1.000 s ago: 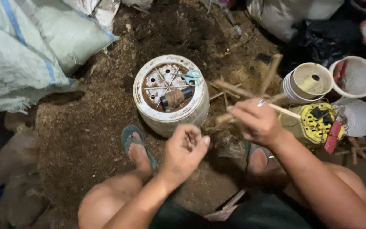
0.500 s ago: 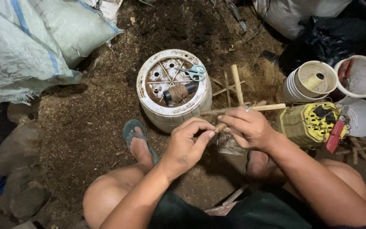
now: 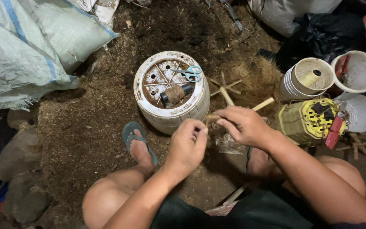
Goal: The person sits on the floor and wraps a rope around a wooden cross-shaped frame using a wooden stick to assist. They repeatedly wind the rope, adjust the frame, and trim excess rope with scissors.
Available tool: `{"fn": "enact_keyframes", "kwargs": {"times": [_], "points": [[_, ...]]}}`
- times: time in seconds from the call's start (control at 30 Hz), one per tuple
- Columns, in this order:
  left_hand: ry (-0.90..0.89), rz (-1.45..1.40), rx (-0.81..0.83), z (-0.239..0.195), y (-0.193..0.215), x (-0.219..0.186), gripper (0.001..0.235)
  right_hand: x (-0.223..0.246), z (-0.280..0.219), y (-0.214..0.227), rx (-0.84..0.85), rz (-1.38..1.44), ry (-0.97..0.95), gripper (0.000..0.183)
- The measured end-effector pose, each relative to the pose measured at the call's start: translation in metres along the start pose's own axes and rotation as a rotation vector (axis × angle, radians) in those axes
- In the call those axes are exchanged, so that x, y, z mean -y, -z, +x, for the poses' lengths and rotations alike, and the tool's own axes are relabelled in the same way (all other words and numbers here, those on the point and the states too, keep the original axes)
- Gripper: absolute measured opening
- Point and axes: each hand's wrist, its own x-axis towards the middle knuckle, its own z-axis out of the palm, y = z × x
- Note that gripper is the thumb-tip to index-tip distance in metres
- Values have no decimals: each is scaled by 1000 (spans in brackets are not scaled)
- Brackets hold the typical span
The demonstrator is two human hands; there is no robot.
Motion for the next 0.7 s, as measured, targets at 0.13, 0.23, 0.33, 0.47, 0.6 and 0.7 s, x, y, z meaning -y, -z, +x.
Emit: {"fn": "enact_keyframes", "kwargs": {"times": [0.13, 0.23, 0.33, 0.47, 0.6, 0.7], "points": [[595, -622, -24, 13, 13, 24, 14, -2, 3, 3, 139, -6, -40, 31], [571, -506, -4, 17, 35, 36, 14, 0, 4, 7, 195, 65, -79, 32], [417, -277, -23, 17, 43, 39, 14, 0, 5, 6, 194, 66, -66, 32], [275, -128, -81, 19, 40, 29, 19, 0, 6, -3, 169, 150, -87, 36], [-109, 266, -47, 23, 43, 15, 13, -3, 7, -9, 168, 185, -91, 38], [-58, 451, -36, 27, 47, 7, 10, -7, 6, -5, 190, 175, -174, 33]]}}
